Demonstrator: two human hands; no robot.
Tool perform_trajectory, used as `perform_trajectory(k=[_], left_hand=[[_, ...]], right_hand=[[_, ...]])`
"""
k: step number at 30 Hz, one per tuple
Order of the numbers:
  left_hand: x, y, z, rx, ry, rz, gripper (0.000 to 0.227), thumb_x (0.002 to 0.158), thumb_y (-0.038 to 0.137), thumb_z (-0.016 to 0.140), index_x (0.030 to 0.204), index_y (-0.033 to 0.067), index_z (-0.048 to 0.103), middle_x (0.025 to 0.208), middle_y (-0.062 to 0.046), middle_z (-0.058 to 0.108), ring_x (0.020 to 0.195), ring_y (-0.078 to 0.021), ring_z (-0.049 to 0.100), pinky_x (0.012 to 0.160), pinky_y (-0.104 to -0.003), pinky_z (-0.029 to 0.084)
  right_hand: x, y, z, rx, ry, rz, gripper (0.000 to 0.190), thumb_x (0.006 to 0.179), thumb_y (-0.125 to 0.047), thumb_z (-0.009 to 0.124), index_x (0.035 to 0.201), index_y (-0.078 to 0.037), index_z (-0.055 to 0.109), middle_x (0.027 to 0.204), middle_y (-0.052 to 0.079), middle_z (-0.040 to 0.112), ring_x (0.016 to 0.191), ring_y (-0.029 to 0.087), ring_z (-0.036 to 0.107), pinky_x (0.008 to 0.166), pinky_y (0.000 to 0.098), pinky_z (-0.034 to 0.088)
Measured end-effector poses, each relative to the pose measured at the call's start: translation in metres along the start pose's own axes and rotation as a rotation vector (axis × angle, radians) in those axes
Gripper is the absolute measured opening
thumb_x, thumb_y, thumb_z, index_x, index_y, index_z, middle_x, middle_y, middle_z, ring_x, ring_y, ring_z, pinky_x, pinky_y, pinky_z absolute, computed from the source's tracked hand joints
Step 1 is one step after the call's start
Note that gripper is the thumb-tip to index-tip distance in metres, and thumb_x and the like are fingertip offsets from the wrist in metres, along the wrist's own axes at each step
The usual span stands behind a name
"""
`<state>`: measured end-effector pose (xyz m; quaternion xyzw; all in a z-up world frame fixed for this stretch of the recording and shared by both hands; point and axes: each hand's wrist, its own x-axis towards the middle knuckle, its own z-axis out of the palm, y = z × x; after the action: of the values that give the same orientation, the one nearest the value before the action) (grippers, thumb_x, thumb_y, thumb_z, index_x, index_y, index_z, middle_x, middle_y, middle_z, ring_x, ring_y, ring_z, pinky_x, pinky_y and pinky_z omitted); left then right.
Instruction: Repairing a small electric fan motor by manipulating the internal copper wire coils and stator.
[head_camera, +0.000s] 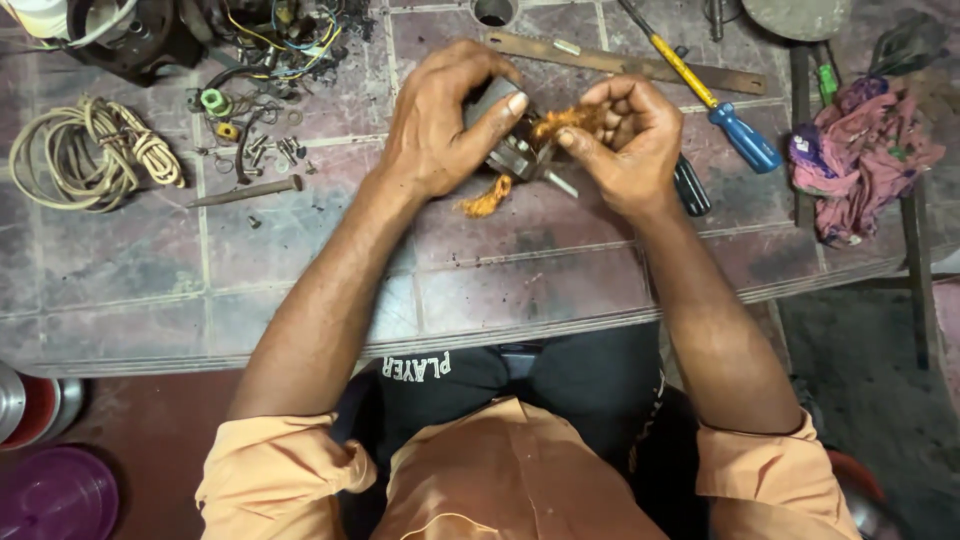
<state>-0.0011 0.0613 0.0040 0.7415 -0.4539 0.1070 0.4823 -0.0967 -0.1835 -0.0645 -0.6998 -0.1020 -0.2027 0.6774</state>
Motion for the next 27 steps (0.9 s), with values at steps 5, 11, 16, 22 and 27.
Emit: perform_trajectory(k=[5, 11, 16, 22, 27], left_hand=[[0.004, -0.009, 0.006, -0.037, -0.120, -0.227, 0.045, 0.100, 0.042, 0.063, 0.092, -0.0016, 0.068, 0.085, -0.019, 0.064, 0.082, -0.0326, 0.062, 0.076, -0.046, 0.047], [-0.003, -0.013, 0.014, -0.102, -0.015, -0.370, 0.057, 0.104, 0.052, 0.055, 0.088, 0.0004, 0.071, 0.069, -0.015, 0.063, 0.064, -0.0231, 0.060, 0.061, -0.041, 0.046], [-0.012, -0.014, -0.003, -0.135, 0.137, -0.101, 0.056, 0.109, 0.053, 0.053, 0.104, 0.0008, 0.073, 0.083, -0.011, 0.069, 0.075, -0.0199, 0.065, 0.064, -0.038, 0.050], [-0.025, -0.030, -0.029, -0.107, 0.055, -0.368, 0.049, 0.104, 0.051, 0.067, 0.095, 0.0034, 0.073, 0.077, -0.006, 0.067, 0.071, -0.0173, 0.060, 0.063, -0.037, 0.047], [-0.004, 0.035, -0.023, 0.050, 0.050, 0.083, 0.062, 0.077, 0.050, 0.086, 0.106, -0.0007, 0.068, 0.097, -0.011, 0.068, 0.086, -0.0271, 0.067, 0.075, -0.040, 0.058]], right_hand=[[0.009, -0.057, 0.029, -0.203, -0.051, -0.172, 0.038, 0.096, 0.008, 0.072, 0.129, 0.006, 0.051, 0.112, 0.010, 0.063, 0.102, 0.017, 0.065, 0.092, 0.0318, 0.057], [0.009, -0.051, 0.028, -0.630, -0.124, -0.187, 0.011, 0.101, -0.001, 0.064, 0.107, 0.004, 0.072, 0.085, 0.013, 0.064, 0.076, 0.022, 0.062, 0.071, 0.0347, 0.049], [0.005, -0.040, 0.025, -0.577, -0.069, -0.226, 0.009, 0.105, -0.002, 0.064, 0.102, 0.004, 0.069, 0.091, 0.013, 0.070, 0.078, 0.019, 0.066, 0.071, 0.0314, 0.051], [0.001, -0.012, 0.014, -0.703, 0.267, -0.048, 0.014, 0.102, -0.007, 0.070, 0.094, 0.005, 0.070, 0.070, 0.009, 0.064, 0.063, 0.012, 0.053, 0.057, 0.0297, 0.042], [0.002, -0.026, 0.022, -0.738, 0.205, 0.024, 0.020, 0.101, -0.008, 0.068, 0.084, 0.001, 0.070, 0.067, 0.005, 0.066, 0.057, 0.011, 0.057, 0.052, 0.0300, 0.043]])
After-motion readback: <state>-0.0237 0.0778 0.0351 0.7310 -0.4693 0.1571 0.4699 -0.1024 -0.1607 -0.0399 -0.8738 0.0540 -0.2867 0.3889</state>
